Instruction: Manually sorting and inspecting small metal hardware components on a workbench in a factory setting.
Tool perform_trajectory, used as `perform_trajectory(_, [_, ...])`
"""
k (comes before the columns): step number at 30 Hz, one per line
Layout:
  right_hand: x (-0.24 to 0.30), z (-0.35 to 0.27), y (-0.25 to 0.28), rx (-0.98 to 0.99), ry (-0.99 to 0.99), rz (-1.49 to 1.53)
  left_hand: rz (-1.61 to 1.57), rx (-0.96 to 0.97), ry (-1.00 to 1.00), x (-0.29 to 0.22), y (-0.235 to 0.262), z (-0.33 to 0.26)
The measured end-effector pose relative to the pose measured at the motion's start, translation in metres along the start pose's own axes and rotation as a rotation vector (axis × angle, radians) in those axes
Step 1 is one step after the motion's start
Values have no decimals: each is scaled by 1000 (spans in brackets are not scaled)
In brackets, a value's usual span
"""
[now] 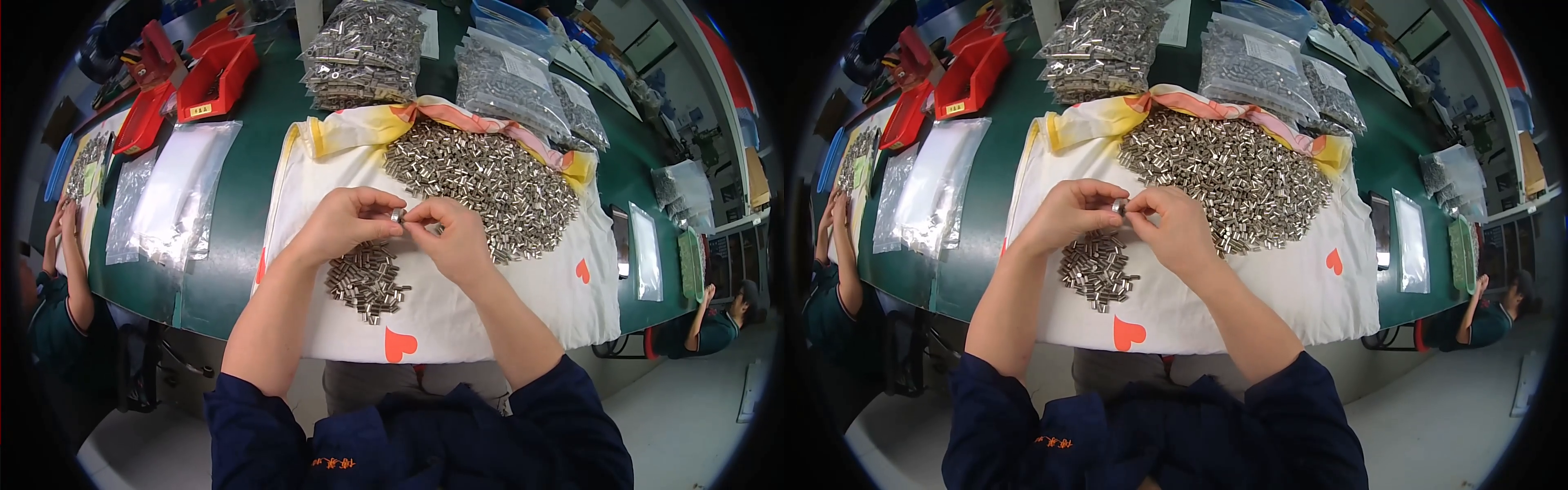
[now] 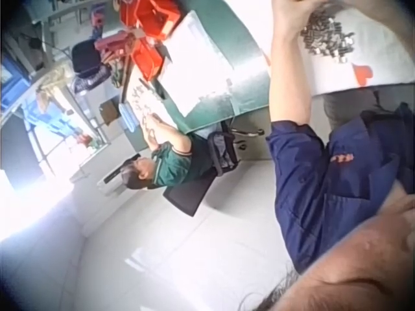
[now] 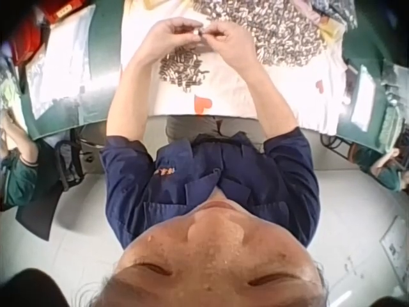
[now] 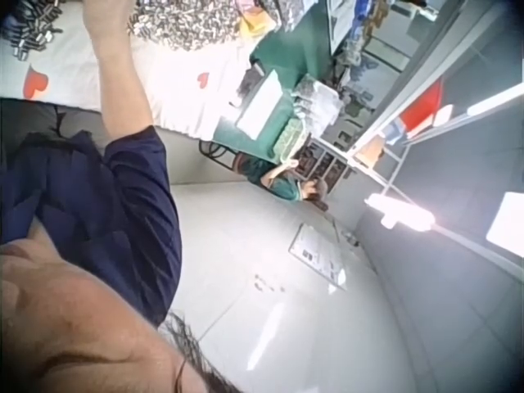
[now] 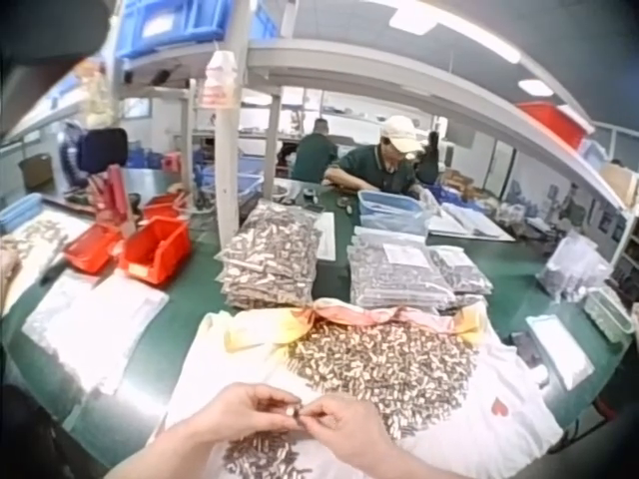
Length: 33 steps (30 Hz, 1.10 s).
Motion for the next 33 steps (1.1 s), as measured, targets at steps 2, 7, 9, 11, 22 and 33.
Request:
perform_trajectory(2, [5,-1,-2,-19,84,-110,46,-19,-8,2,0,0])
perform_trajectory(7, [8,-1,-4,-55,203,-184,132,-82,-17,-1,3,-1])
perform_trajectory(9, [-1,3,1,13,90,-45,37,-35,-23,-4,0,0])
perform_trajectory(11, [-5,2,-2,73,-32,94,93,-15,-14,-4,1,-2])
perform_trajectory(22, [-11,14,9,-236,244,-529,287,44,8,-3,-4,-5])
perform_trajectory(33, [-20,11,0,-109,205,-638,272,34,4,-3,-3,-6])
Point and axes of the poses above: each hand's wrist, its own z-axis towards the middle knuckle, its own y-axis out of the back of the hand, x = y × z, the point moved 7 cm from there along z, towards the middle knuckle, and after that the axes turned 3 degrees about -x, right-handed, at the moved point
